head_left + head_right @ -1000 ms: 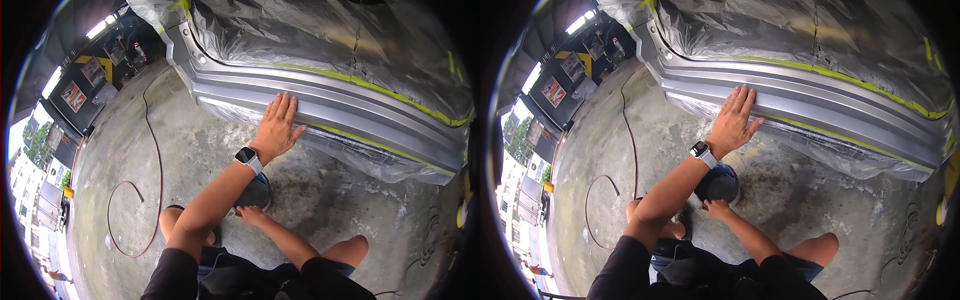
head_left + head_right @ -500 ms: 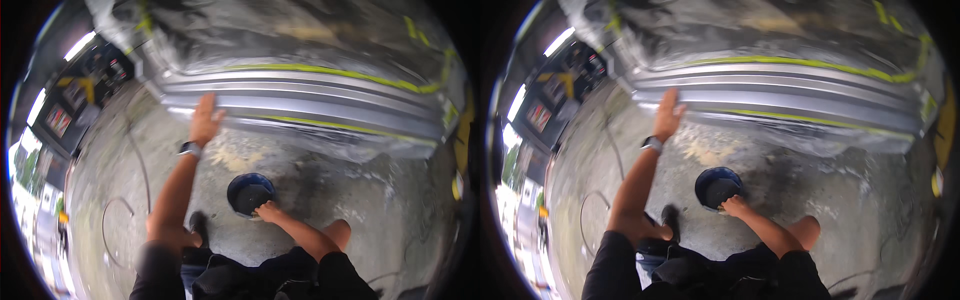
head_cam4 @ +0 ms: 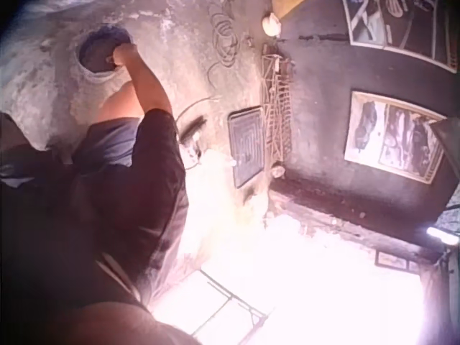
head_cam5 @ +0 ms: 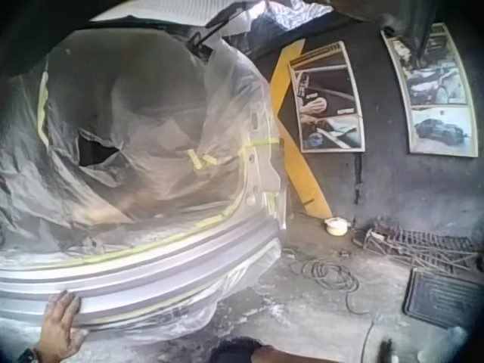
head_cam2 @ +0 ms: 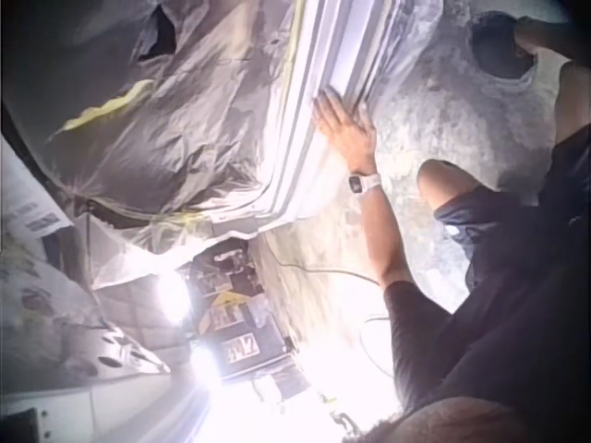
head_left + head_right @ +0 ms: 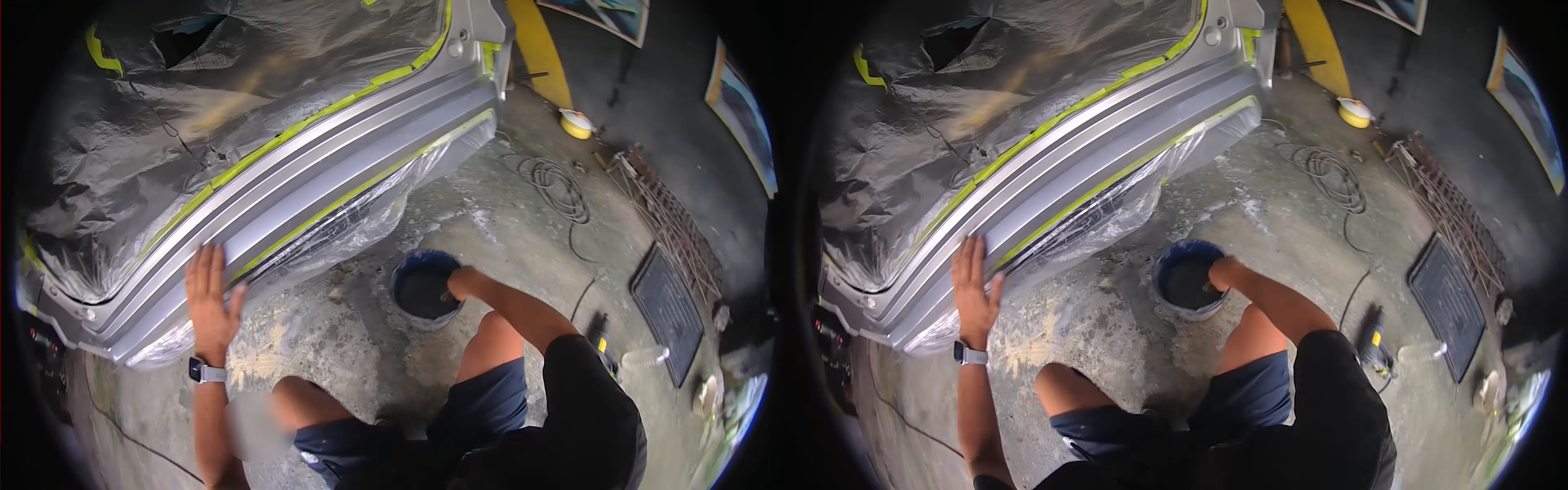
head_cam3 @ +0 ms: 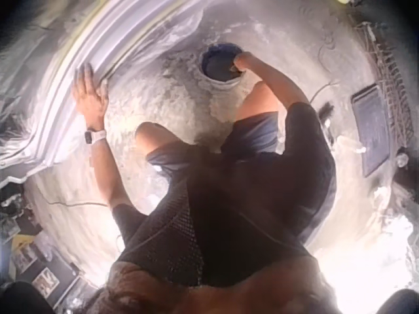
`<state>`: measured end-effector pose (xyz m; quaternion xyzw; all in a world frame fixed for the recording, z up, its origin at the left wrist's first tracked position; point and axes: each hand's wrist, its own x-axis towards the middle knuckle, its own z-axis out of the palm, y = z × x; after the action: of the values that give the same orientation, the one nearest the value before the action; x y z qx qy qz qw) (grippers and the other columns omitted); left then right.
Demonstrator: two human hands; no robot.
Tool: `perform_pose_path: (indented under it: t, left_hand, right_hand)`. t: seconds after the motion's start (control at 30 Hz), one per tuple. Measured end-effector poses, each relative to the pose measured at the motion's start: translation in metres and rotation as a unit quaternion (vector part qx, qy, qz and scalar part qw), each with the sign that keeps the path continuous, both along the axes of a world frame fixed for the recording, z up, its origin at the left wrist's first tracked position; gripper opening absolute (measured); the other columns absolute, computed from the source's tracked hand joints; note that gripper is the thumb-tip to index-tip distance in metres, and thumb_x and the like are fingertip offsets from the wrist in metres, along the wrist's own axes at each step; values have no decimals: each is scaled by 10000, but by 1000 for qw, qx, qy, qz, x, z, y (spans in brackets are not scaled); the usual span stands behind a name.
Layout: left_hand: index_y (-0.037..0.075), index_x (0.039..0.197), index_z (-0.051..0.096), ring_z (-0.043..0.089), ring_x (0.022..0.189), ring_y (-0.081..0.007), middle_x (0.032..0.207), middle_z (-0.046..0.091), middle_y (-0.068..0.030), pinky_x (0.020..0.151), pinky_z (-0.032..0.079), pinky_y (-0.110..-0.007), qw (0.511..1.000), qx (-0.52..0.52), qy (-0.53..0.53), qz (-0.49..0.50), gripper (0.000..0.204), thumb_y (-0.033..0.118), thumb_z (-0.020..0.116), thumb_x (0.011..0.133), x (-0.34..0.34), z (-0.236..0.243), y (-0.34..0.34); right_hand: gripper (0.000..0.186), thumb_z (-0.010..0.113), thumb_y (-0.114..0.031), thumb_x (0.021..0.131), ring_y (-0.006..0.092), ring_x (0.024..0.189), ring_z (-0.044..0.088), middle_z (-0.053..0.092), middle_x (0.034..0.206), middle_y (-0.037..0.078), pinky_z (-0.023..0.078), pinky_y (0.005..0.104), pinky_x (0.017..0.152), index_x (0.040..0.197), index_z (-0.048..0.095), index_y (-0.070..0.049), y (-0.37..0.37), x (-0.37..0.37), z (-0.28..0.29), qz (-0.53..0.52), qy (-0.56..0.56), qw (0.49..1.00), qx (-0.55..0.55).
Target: Wet sanding the surface of a car bumper in preparation for painting.
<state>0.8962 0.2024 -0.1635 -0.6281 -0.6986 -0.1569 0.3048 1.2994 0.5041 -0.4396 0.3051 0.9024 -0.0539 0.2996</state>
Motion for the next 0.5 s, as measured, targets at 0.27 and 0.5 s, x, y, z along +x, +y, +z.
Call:
perform_pose_path:
  t: [0.27, 0.5]
  left_hand:
    - [-19, 1513, 442, 386, 1457, -435, 1559, 430, -267, 1209, 310, -501, 962, -79, 20, -260, 720, 372, 659, 949, 69, 31, 110]
    - [-29, 1491, 448, 410, 1454, -418, 1548, 428, -291, 1216, 331, -466, 931, -115, 25, -345, 720, 359, 690, 934, 94, 41, 181]
  right_hand:
    - [350, 614, -173, 799, 344, 1089, 721, 748, 1152, 199, 583, 469, 868, 1082, 788, -63, -8, 45, 92, -242, -10, 970, 27]
    - [348, 582, -196, 872, 374, 1104, 702, 746, 1137, 192, 554, 463, 924, 1163, 746, -99, -20, 72, 162, -295, 66, 949, 87]
